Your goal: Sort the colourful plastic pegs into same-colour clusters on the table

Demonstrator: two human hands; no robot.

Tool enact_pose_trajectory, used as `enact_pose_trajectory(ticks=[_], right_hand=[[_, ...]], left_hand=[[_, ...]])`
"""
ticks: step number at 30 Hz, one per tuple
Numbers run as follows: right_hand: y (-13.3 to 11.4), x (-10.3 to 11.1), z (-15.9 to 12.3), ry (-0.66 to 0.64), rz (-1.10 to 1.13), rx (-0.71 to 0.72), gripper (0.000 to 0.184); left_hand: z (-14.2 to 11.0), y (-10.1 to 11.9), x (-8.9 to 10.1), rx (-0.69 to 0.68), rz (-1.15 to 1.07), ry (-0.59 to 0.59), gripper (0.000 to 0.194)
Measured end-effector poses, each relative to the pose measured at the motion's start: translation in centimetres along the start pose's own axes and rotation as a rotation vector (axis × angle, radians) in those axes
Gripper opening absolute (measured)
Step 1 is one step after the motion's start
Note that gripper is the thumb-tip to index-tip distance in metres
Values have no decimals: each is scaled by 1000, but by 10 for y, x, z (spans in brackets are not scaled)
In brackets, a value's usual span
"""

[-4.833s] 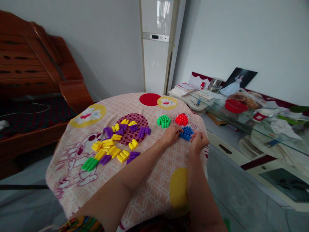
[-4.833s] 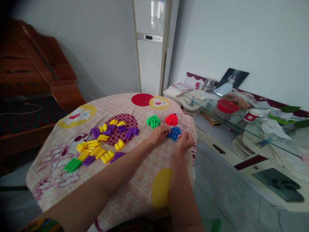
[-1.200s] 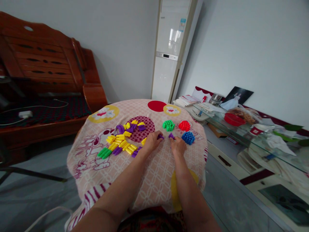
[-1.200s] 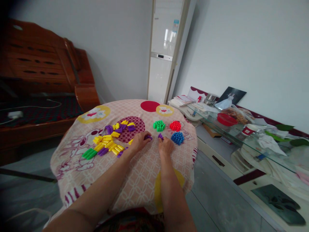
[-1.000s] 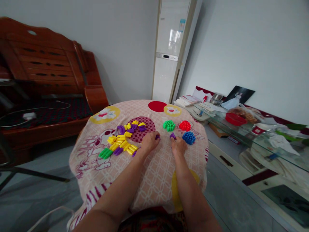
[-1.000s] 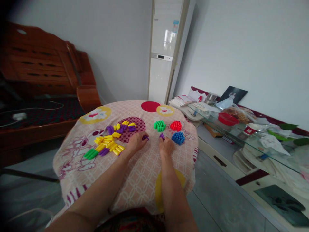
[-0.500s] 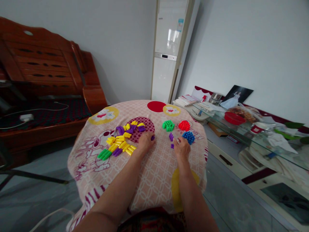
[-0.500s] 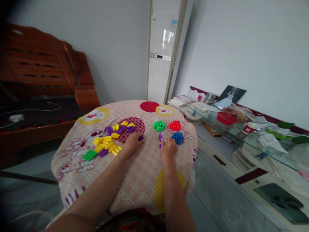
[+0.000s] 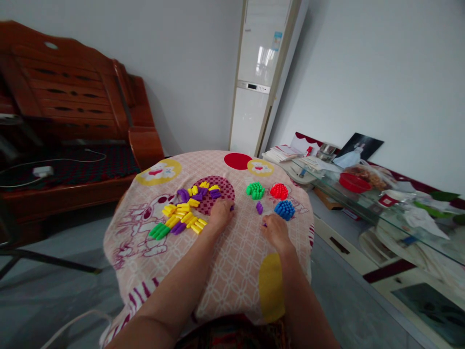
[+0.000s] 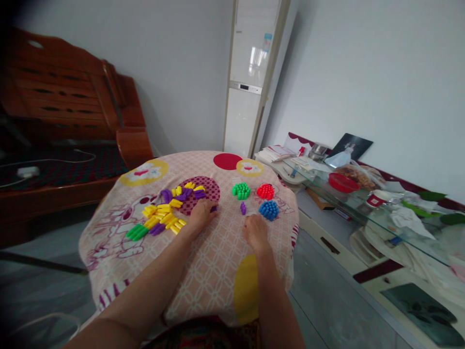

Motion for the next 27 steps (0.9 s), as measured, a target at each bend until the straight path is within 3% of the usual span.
enact_pose_trajectory(ticks=[6, 11, 14, 18, 21, 27], right_hand=[[22, -4, 12, -10, 340, 72, 12], [32, -16, 34, 289, 660, -118, 13], [30, -23, 41, 435, 626, -200, 15], [31, -27, 37, 450, 487, -286, 16], [33, -23, 36, 466, 499, -261, 16], [26, -19, 49, 642, 595, -216, 21]], left_hand=[[-1, 1, 0, -9, -7, 15, 21], [1, -1, -3, 7, -17, 13, 23], [1, -3, -4, 13, -31, 13, 25], [0, -4, -5, 24, -47, 15, 27], [0, -3, -5, 16, -46, 11, 25], [1, -4, -6, 14, -47, 23, 25]])
Point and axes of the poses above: each hand's wrist, its own z-axis towards the middle knuckle, its own x-axis out of the back of the hand, y = z × x, the point moved 1 cm from there along z, towards the middle knuckle, and after that the axes turned 4 degrees about -y, right-handed, at the moved point
